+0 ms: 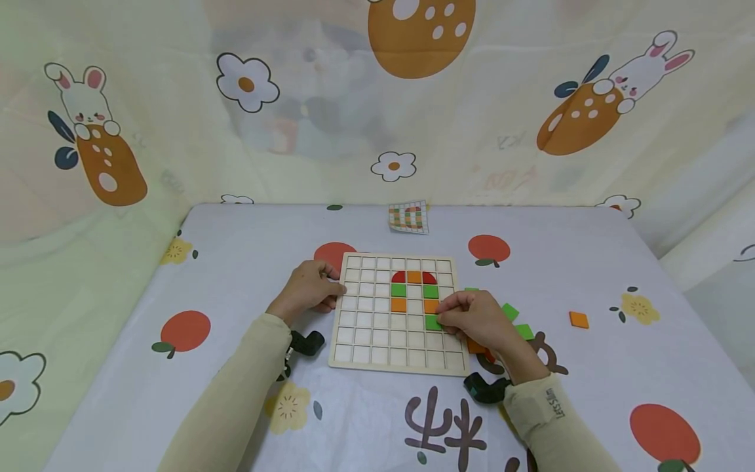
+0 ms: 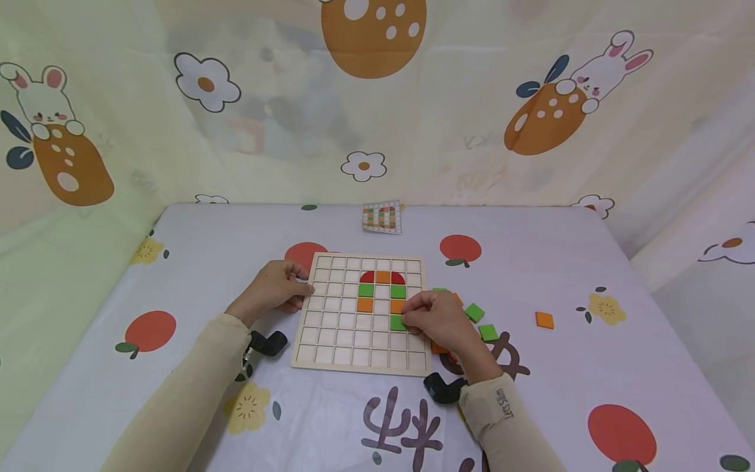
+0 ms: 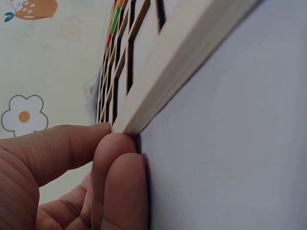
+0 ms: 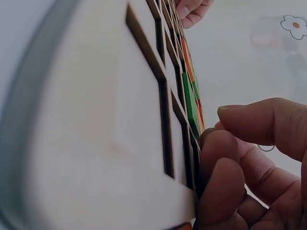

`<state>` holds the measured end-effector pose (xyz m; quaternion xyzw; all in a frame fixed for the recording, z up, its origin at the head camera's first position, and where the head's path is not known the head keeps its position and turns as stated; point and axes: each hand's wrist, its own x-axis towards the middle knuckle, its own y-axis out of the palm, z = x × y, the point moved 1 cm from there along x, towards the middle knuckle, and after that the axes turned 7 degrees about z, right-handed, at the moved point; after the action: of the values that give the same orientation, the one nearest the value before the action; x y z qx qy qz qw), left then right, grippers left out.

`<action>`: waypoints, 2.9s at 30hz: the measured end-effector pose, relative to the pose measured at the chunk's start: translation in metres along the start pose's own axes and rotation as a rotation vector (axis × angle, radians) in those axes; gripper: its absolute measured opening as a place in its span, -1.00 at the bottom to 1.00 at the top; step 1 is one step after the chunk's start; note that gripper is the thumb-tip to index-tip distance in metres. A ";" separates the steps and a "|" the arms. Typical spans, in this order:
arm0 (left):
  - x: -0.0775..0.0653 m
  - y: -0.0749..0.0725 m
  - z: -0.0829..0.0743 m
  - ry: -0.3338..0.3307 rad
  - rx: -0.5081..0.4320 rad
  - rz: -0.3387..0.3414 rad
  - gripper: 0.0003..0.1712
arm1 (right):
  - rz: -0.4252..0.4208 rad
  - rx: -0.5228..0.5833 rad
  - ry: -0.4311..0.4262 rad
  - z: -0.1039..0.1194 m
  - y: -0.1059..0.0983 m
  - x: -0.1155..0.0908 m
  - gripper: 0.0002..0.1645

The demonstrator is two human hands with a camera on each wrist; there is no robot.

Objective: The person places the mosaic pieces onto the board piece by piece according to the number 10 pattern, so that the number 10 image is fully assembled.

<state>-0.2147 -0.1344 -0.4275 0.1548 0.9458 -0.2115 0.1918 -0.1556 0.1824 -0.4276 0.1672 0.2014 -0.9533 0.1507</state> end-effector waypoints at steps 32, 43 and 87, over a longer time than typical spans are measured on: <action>-0.001 0.000 0.000 0.005 -0.010 -0.009 -0.68 | -0.160 -0.257 0.151 -0.030 -0.098 -0.027 -0.52; 0.000 0.001 0.002 0.015 -0.015 0.000 -0.69 | -0.146 -0.302 0.162 -0.034 -0.092 -0.027 -0.54; 0.001 0.001 0.001 0.005 -0.001 -0.005 -0.68 | -0.108 -0.192 0.094 -0.026 -0.082 -0.024 -0.62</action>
<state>-0.2151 -0.1341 -0.4288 0.1528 0.9467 -0.2114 0.1891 -0.1561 0.2705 -0.4140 0.1853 0.3076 -0.9274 0.1049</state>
